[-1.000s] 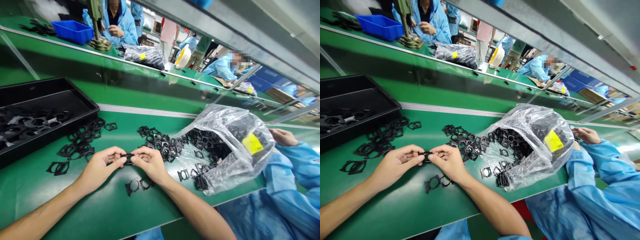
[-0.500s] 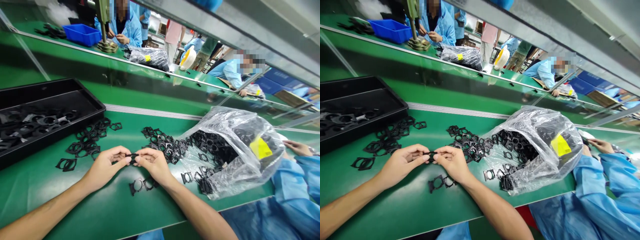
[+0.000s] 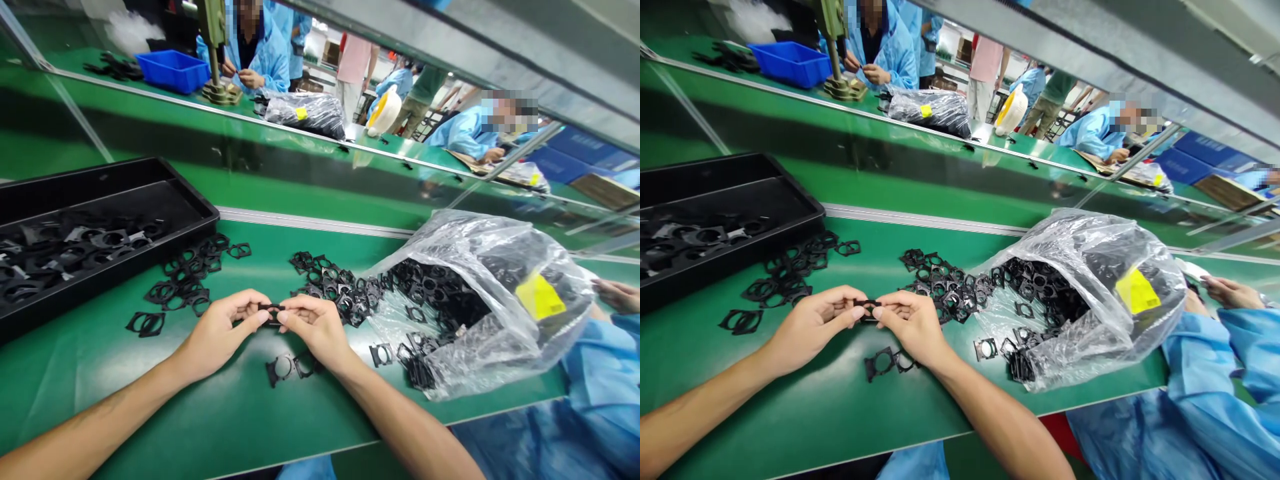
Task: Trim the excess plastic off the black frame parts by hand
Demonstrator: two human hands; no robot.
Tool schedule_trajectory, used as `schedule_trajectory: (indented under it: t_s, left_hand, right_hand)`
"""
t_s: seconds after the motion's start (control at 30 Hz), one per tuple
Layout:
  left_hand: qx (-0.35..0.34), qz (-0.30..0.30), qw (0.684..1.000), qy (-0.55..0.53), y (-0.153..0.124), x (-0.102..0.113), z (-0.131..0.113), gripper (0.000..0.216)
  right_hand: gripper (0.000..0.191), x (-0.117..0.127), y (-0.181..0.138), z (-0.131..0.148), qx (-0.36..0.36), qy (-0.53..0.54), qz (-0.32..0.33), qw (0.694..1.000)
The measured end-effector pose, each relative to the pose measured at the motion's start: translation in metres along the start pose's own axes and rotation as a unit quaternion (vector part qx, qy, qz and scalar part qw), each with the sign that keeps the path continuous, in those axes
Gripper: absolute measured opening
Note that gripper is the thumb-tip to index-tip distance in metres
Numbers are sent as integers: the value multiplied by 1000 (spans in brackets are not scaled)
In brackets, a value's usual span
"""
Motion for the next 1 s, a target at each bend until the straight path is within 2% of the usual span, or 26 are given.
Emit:
schedule_trajectory:
  t_s: [0.17,0.4,0.63,0.77,0.87,0.93,1.0]
  left_hand:
    - [3,-5,1000,7,0,1,-1,23]
    - [8,-14,1000,-4,4,5,6,23]
    - [-2,-33,999,-22,8,5,7,25]
    - [-24,-35,999,17,15,8,4,23]
    - [-90,-63,990,88,22,28,-17,22]
    - [-149,-105,973,144,25,56,-40,22]
    - [-196,-160,946,205,25,92,-62,21]
  right_hand:
    - [34,0,1,-1,1,-1,3,1000]
    - [20,3,-2,11,71,-106,-19,992]
    - [15,2,-4,27,160,-217,-26,963]
    - [16,-1,1,38,193,-273,-11,942]
    - [19,6,3,55,251,-326,-43,910]
    - [20,9,2,65,299,-372,-63,876]
    - [20,11,2,69,337,-423,-73,838]
Point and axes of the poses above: each hand's wrist, its own y-axis towards the middle knuckle, its own x-axis out of the back of the hand, z = x × y, the point moved 9 cm from there along y, towards the middle knuckle, and after that the axes turned 4 degrees about -x, right-handed, at the moved point
